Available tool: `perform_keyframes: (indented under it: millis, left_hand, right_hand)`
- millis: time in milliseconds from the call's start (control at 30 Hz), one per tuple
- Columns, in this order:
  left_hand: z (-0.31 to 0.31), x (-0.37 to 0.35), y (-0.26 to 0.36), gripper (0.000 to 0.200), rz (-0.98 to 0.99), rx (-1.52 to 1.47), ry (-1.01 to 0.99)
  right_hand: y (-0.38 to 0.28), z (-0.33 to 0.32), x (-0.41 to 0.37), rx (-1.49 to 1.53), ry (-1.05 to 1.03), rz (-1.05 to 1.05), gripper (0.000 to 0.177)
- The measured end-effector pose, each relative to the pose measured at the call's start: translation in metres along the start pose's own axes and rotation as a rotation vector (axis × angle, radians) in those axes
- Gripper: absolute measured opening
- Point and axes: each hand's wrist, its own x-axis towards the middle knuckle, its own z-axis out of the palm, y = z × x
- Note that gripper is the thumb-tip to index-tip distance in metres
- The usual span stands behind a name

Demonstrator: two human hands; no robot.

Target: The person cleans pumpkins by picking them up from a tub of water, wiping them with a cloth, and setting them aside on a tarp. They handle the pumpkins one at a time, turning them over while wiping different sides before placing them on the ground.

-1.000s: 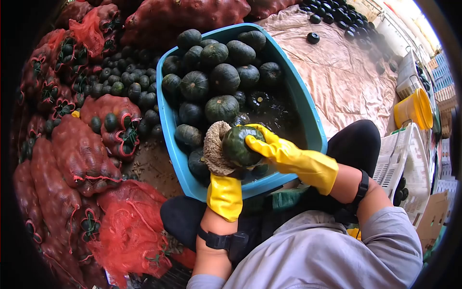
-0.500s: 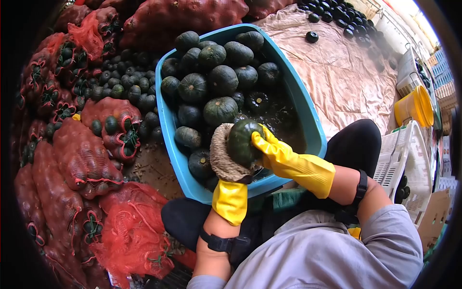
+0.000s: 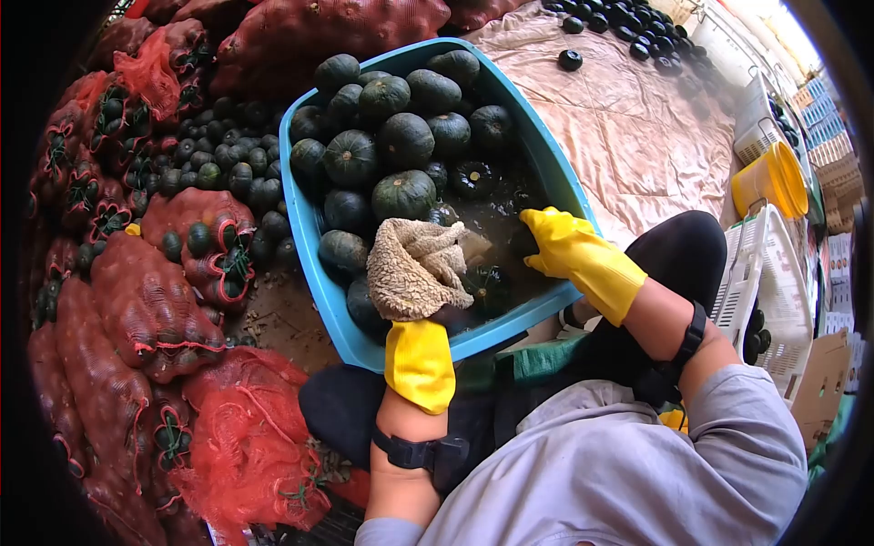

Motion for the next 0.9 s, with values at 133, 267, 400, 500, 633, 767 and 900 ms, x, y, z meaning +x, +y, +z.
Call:
perform_keyframes:
  millis: [133,267,400,500,633,767,900]
  left_hand:
    - [0.006,0.003,-0.005,0.031,-0.052,-0.057,-0.001]
    - [0.01,0.009,-0.02,0.023,-0.084,-0.078,-0.022]
    - [0.028,0.011,-0.056,0.019,-0.223,-0.548,-0.027]
    - [0.036,0.013,-0.032,0.022,-0.238,-0.432,0.175]
    - [0.027,0.014,-0.009,0.027,-0.14,0.235,0.25]
    - [0.024,0.0,0.019,0.039,-0.107,0.427,0.4]
    - [0.013,0.003,0.049,0.044,-0.201,0.24,0.251]
  right_hand:
    - [0.034,0.076,0.038,-0.127,-0.125,-0.193,0.058]
    - [0.055,0.126,0.08,0.102,-0.172,-0.319,0.051]
    - [0.071,0.133,0.095,0.201,-0.147,-0.309,0.055]
    - [0.048,0.091,0.099,0.047,-0.28,-0.202,0.07]
    - [0.021,0.007,0.041,0.681,-0.187,-0.219,0.077]
    - [-0.02,-0.011,-0.001,1.298,-0.294,-0.513,0.075]
    - [-0.031,0.009,0.011,0.91,-0.106,-0.406,0.067]
